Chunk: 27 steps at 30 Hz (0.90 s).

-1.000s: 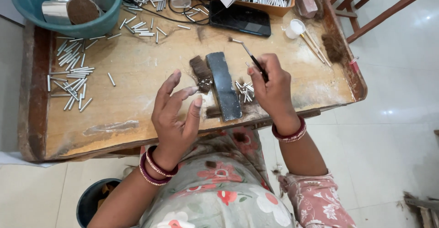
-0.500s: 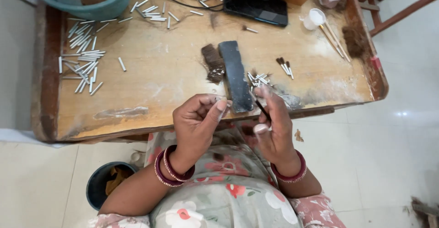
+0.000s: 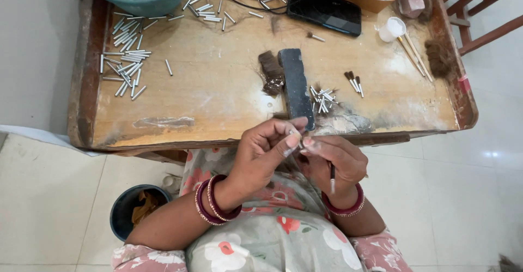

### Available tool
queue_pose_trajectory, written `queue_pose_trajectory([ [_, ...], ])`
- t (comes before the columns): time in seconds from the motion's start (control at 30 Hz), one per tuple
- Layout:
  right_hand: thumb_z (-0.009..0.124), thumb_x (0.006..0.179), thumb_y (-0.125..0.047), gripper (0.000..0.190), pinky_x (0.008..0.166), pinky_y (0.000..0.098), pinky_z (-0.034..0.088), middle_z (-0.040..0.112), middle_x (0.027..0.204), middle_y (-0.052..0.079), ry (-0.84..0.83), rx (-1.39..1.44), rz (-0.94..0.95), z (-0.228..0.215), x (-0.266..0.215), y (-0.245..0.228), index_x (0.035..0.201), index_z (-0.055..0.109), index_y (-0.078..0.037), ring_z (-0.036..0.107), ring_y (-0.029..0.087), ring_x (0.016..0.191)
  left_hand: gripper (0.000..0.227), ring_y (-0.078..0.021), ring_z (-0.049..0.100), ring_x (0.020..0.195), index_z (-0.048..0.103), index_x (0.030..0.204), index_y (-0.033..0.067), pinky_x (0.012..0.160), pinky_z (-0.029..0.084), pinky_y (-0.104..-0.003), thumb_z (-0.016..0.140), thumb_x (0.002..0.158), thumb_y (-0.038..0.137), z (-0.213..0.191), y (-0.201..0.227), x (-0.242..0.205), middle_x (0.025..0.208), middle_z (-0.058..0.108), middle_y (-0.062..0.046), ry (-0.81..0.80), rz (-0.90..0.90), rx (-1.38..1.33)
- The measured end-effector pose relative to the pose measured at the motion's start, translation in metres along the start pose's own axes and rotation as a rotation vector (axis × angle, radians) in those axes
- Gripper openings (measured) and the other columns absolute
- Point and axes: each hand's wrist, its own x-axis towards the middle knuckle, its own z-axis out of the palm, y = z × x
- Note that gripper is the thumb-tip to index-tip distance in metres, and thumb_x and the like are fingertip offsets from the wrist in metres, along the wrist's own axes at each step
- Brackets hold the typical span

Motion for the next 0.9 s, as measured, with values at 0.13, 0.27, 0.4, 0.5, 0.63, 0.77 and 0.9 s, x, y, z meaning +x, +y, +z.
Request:
queue_pose_trajectory([
  [0.13,0.073,0.092,0.009,0.018,0.074,0.0291,0.062,0.074,0.096,0.012,0.040,-0.081,-0.146,0.008,0.008,-0.005,0.105,0.069,-0.003,0.076,0.020,0.085,0.015,-0.0054,0.063,0.109,0.066,0.108,0.0013,0.096,0.053,-0.025,0.065,0.105,0.015,0.001,-0.002,-0.001,0.118,0.072,-0.007,-0.037,-0.060,-0.074],
  [0.27,0.074,0.090,0.008,0.020,0.073,0.0301,0.061,0.074,0.097,0.016,0.005,-0.150,-0.155,0.011,0.013,-0.010,0.107,0.069,-0.001,0.075,0.023,0.083,0.016,-0.0057,0.061,0.095,0.068,0.111,0.0000,0.087,0.053,-0.025,0.065,0.105,0.014,0.000,-0.003,0.000,0.119,0.073,-0.008,0.008,-0.076,-0.082],
  [0.4,0.074,0.093,0.007,0.019,0.072,0.0291,0.060,0.075,0.096,0.014,0.008,-0.179,-0.093,0.012,0.014,-0.014,0.108,0.069,-0.004,0.075,0.021,0.081,0.014,-0.0058,0.063,0.094,0.067,0.109,0.0003,0.086,0.055,-0.025,0.065,0.105,0.014,0.002,-0.004,0.003,0.117,0.074,-0.008,0.022,-0.076,-0.112],
  [0.5,0.075,0.097,0.003,0.016,0.074,0.0282,0.060,0.074,0.096,0.012,0.068,-0.178,-0.066,0.015,0.008,-0.014,0.108,0.067,-0.005,0.075,0.021,0.083,0.013,-0.0056,0.063,0.091,0.068,0.106,-0.0002,0.083,0.055,-0.025,0.065,0.105,0.012,0.006,-0.007,-0.001,0.114,0.075,-0.008,0.041,-0.030,-0.050],
  [0.63,0.076,0.096,-0.004,0.016,0.073,0.0248,0.057,0.076,0.097,0.010,0.012,-0.084,0.189,0.003,0.002,-0.012,0.109,0.069,-0.002,0.073,0.016,0.077,0.012,-0.0053,0.065,0.092,0.069,0.107,-0.0014,0.083,0.056,-0.024,0.066,0.104,0.010,0.006,0.000,-0.005,0.111,0.075,-0.007,0.084,0.043,0.027],
  [0.77,0.071,0.088,-0.008,0.045,0.081,0.0268,0.055,0.067,0.121,0.020,-0.127,-0.024,0.276,-0.002,0.025,-0.036,0.128,0.058,0.006,0.069,0.022,0.093,0.011,-0.0044,0.064,0.087,0.070,0.107,-0.0037,0.078,0.053,-0.021,0.070,0.103,0.006,-0.007,0.012,-0.006,0.099,0.074,-0.003,0.225,0.222,0.172],
  [0.9,0.073,0.101,-0.006,0.016,0.090,0.0299,0.059,0.068,0.124,0.014,-0.010,-0.294,0.010,0.002,-0.010,-0.017,0.116,0.072,-0.001,0.072,0.026,0.102,0.012,-0.0038,0.064,0.084,0.069,0.106,-0.0050,0.074,0.052,-0.020,0.072,0.102,0.006,-0.012,0.012,-0.013,0.093,0.074,-0.003,0.299,0.222,0.156],
])
